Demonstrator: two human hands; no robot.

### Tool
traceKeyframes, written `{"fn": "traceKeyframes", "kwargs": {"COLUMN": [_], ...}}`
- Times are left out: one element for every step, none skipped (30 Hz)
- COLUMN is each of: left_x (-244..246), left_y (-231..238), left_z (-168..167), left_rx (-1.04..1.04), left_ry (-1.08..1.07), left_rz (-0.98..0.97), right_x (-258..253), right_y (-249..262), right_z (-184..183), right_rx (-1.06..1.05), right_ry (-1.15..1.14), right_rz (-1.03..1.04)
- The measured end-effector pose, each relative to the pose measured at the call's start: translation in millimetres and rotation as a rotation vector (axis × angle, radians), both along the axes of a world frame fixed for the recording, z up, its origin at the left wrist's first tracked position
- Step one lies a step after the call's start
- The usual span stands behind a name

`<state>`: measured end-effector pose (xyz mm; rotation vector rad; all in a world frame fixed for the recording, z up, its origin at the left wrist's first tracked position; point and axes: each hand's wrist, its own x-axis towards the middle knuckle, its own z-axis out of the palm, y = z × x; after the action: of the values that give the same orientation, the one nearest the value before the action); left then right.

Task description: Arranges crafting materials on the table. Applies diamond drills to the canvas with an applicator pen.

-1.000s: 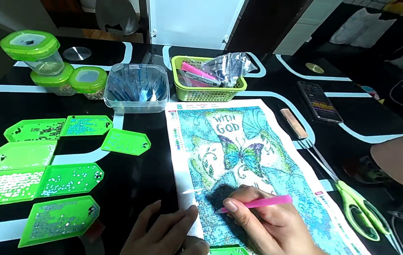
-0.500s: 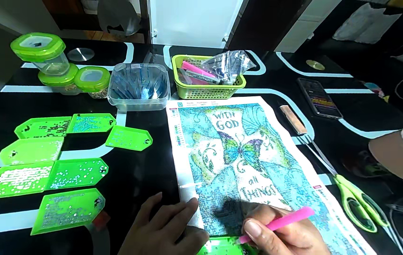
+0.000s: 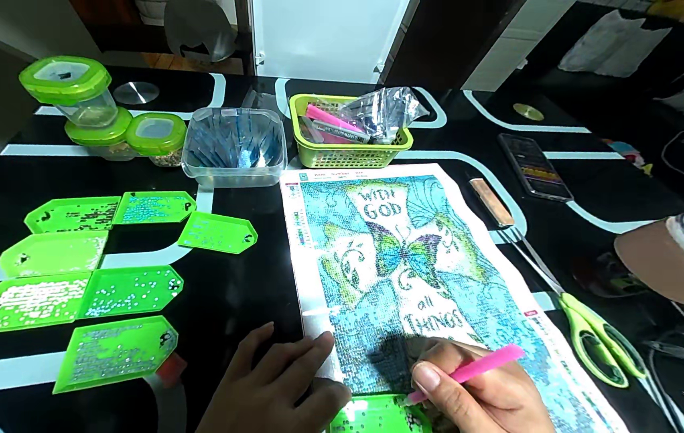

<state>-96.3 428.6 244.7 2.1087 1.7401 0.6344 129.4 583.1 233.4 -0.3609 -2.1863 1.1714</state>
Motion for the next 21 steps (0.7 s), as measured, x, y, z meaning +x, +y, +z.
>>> {"fn": "traceKeyframes", "kwargs": {"left_x": [0,0,0,0,1,1,2,2,2,3,3,3,2,2,2,3,5,7,8,8,7], "left_y": [0,0,0,0,1,1,1,2,2,2,2,2,2,2,2,2,1,0,0,0,1], "left_z": [0,-1,-1,-1,0,0,0,-1,-1,-1,-1,-1,-1,0,0,1,2,3,4,4,3], "left_rx": [0.006,0.007,0.008,0.004,0.000,-0.001,0.000,0.002,0.004,0.007,0.012,0.021,0.031,0.044,0.057,0.070,0.080,0.084,0.086,0.095,0.108], "left_ry": [-0.002,0.001,0.001,-0.001,-0.009,-0.021,-0.031,-0.036,-0.036,-0.036,-0.032,-0.027,-0.025,-0.024,-0.023,-0.030,-0.045,-0.063,-0.075,-0.073,-0.064], "left_rz": [0.001,0.001,0.002,0.002,0.005,0.012,0.020,0.027,0.032,0.036,0.038,0.042,0.046,0.049,0.050,0.049,0.040,0.026,0.021,0.033,0.050], "right_x": [0,0,0,0,0,0,-1,-1,-2,-2,-1,-1,-1,-1,-2,-2,-1,-1,0,1,2], "right_y": [0,0,0,1,3,5,8,9,11,12,12,13,13,13,14,14,15,16,17,18,19], "right_z": [0,0,1,1,2,3,4,5,5,6,6,6,6,7,7,8,9,9,9,9,9], "right_rx": [-0.015,-0.041,-0.077,-0.119,-0.157,-0.189,-0.215,-0.231,-0.239,-0.243,-0.244,-0.244,-0.246,-0.245,-0.247,-0.249,-0.250,-0.250,-0.253,-0.258,-0.262], "right_ry": [0.009,0.023,0.048,0.077,0.111,0.144,0.179,0.207,0.229,0.243,0.253,0.259,0.266,0.276,0.289,0.299,0.304,0.307,0.310,0.313,0.315], "right_rz": [-0.004,-0.011,-0.022,-0.037,-0.060,-0.082,-0.106,-0.130,-0.154,-0.175,-0.190,-0.202,-0.208,-0.210,-0.213,-0.221,-0.233,-0.246,-0.256,-0.262,-0.266]}}
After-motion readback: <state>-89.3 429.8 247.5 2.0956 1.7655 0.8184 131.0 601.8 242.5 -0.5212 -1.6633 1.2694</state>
